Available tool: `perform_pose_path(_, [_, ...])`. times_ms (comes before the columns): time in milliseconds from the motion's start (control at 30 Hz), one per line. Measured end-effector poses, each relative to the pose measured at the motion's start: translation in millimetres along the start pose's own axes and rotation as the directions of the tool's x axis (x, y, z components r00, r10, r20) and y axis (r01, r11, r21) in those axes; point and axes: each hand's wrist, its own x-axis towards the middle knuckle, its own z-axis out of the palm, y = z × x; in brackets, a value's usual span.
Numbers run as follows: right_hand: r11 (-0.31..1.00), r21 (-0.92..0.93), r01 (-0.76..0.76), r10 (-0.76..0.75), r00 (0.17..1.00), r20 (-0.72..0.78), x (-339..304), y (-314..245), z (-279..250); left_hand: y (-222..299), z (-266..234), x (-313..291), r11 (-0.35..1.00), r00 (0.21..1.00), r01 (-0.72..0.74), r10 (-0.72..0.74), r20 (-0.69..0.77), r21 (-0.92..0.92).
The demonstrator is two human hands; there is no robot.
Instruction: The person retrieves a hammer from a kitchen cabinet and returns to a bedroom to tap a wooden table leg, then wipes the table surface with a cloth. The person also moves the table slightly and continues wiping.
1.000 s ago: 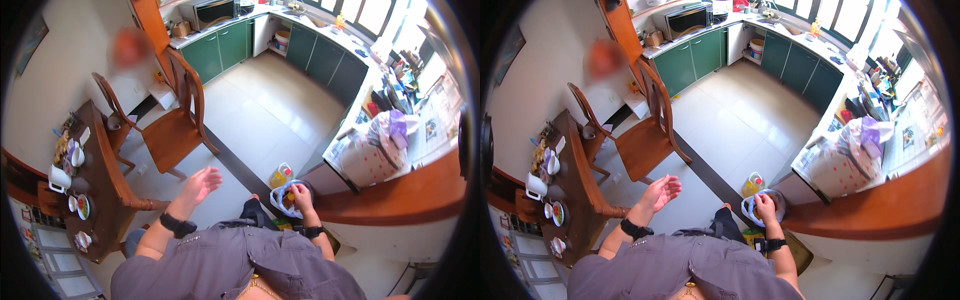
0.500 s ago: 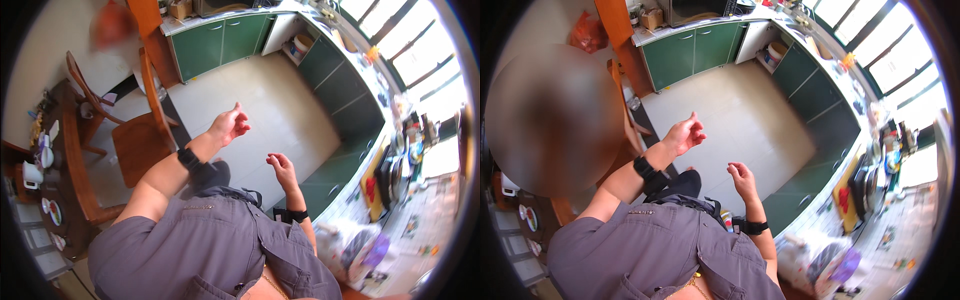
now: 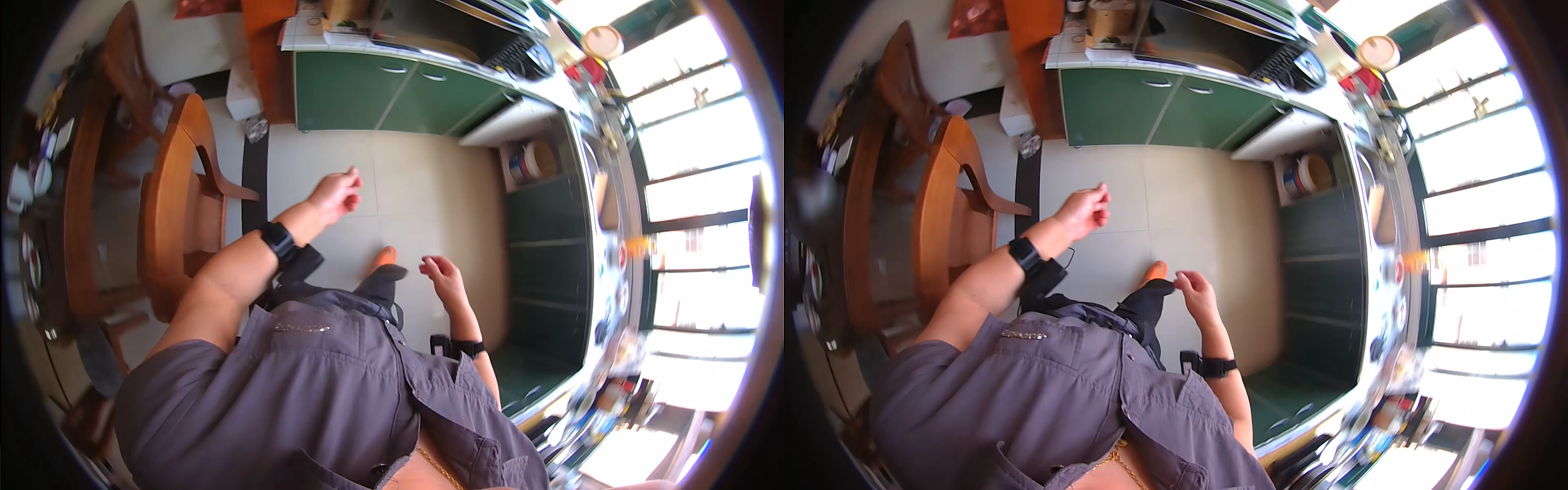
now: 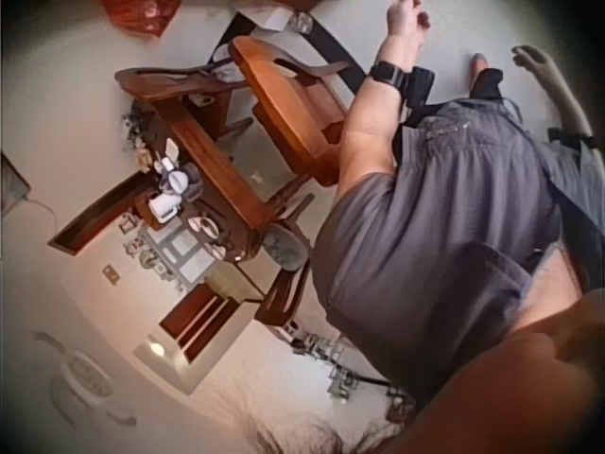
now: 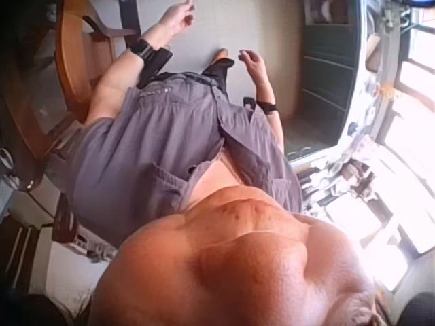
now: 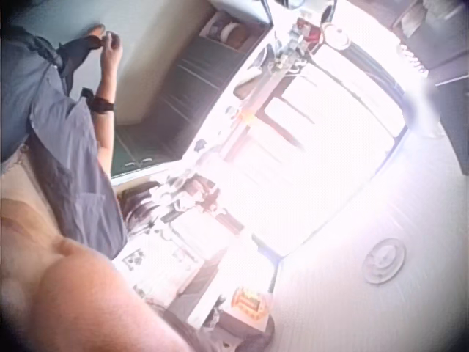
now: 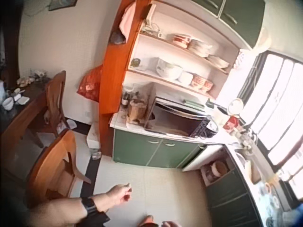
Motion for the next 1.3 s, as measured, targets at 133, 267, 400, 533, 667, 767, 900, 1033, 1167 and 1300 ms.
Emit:
perform_pose_path(133, [0.972, -0.165, 0.166, -0.132, 0.971, 0.198, 124, -32, -41, 22, -1, -11, 0.982, 0.946, -0.187, 0.178, -0.272, -0.007])
perform_pose_path(267, [0.855, -0.363, 0.371, -0.209, 0.886, 0.414, 234, -52, -64, 15, 4, -21, 0.958, 0.869, -0.255, 0.169, -0.465, -0.128])
perform_pose_path(400, [0.748, -0.437, 0.500, -0.183, 0.788, 0.588, 313, -80, -45, -5, 12, -24, 0.949, 0.819, -0.266, 0.130, -0.559, -0.168])
perform_pose_path(533, [0.635, -0.487, 0.600, -0.118, 0.698, 0.706, 371, -84, -11, -24, -17, -4, 0.911, 0.849, -0.391, 0.301, -0.434, -0.133])
perform_pose_path(667, [0.573, -0.507, 0.644, -0.043, 0.641, 0.766, 424, -75, 8, -20, -1, 15, 0.894, 0.735, -0.445, 0.330, -0.593, -0.054])
perform_pose_path(767, [0.458, -0.628, 0.630, -0.079, 0.732, 0.677, 476, -69, 9, -10, 11, 27, 0.929, 0.729, -0.369, 0.267, -0.630, -0.034])
perform_pose_path(900, [0.295, -0.722, 0.625, -0.027, 0.761, 0.648, 560, -92, 44, -22, 23, 30, 0.940, 0.658, -0.331, 0.168, -0.734, -0.081])
perform_pose_path(1033, [0.243, -0.718, 0.653, -0.316, 0.753, 0.577, 670, -79, 65, -26, 31, 58, 0.964, 0.617, -0.235, 0.047, -0.786, -0.127])
perform_pose_path(1167, [0.321, -0.765, 0.558, -0.126, 0.826, 0.549, 669, -99, 91, -24, 48, 102, 0.959, 0.639, -0.187, -0.046, -0.768, -0.213])
perform_pose_path(1300, [0.132, -0.798, 0.588, -0.079, 0.809, 0.583, 670, -44, 83, -16, 38, 169, 0.969, 0.688, -0.206, 0.046, -0.724, -0.134])
